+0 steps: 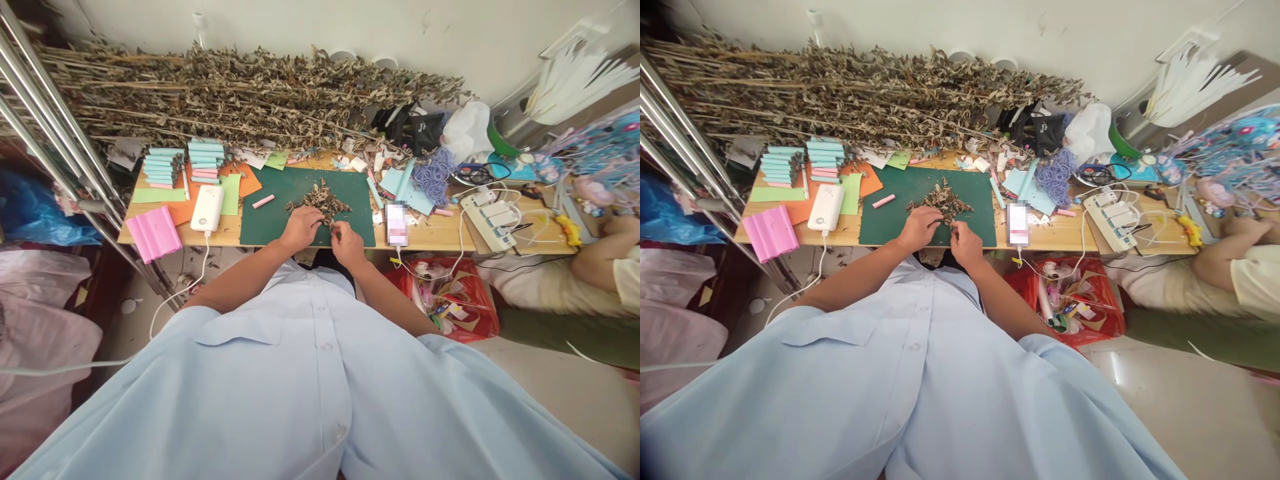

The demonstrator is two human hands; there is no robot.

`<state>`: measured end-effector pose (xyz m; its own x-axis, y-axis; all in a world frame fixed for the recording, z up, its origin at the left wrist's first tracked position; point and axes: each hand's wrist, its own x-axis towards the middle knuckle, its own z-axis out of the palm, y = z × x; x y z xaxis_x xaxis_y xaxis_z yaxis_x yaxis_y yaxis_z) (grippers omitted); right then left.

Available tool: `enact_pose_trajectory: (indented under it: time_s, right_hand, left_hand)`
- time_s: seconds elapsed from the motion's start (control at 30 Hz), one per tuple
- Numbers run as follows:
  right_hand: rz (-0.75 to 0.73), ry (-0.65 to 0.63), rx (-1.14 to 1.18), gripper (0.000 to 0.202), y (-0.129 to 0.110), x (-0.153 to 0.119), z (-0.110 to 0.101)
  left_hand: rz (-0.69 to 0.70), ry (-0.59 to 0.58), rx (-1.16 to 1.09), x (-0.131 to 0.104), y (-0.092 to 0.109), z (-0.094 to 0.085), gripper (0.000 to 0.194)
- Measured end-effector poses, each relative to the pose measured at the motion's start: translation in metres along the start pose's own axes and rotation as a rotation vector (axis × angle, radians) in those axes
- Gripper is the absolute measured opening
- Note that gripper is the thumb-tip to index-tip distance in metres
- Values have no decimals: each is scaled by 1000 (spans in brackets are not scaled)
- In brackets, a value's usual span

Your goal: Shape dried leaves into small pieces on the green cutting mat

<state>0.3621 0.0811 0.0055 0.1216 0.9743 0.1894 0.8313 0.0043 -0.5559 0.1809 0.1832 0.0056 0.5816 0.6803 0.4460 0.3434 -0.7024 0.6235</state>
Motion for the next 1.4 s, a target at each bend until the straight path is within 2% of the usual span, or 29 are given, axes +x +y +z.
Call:
enact_pose_trajectory:
  time_s: [0.1,0.2,0.4,0.57,0.7,1.0,1.23,1.4]
  right_hand:
    - [71,68,243,31,2,8,-2]
    - [76,86,493,30,-1,17,-4]
    - [145,77,750,37,-9,34,-13]
    - [202,74,847,41,-12,36,-16]
    - [250,97,861,40,-17,34,-16]
    - [343,117,653,32,-28,30,-11]
    - [280,123,543,30,-28,29,-8]
    - [267,150,536,27,-32,27,-3]
  left_hand:
    - [62,-38,-31,3,0,-1,33]
    - [106,-89,-57,10,1,0,41]
    - [34,-83,-31,25,4,-3,24]
    - [42,-100,23,28,10,-11,22]
    - [42,-91,56,27,14,-12,23]
    - [62,-141,80,23,17,-13,25]
    - [96,-161,121,20,19,-22,23]
    - [68,-189,144,20,22,-26,26]
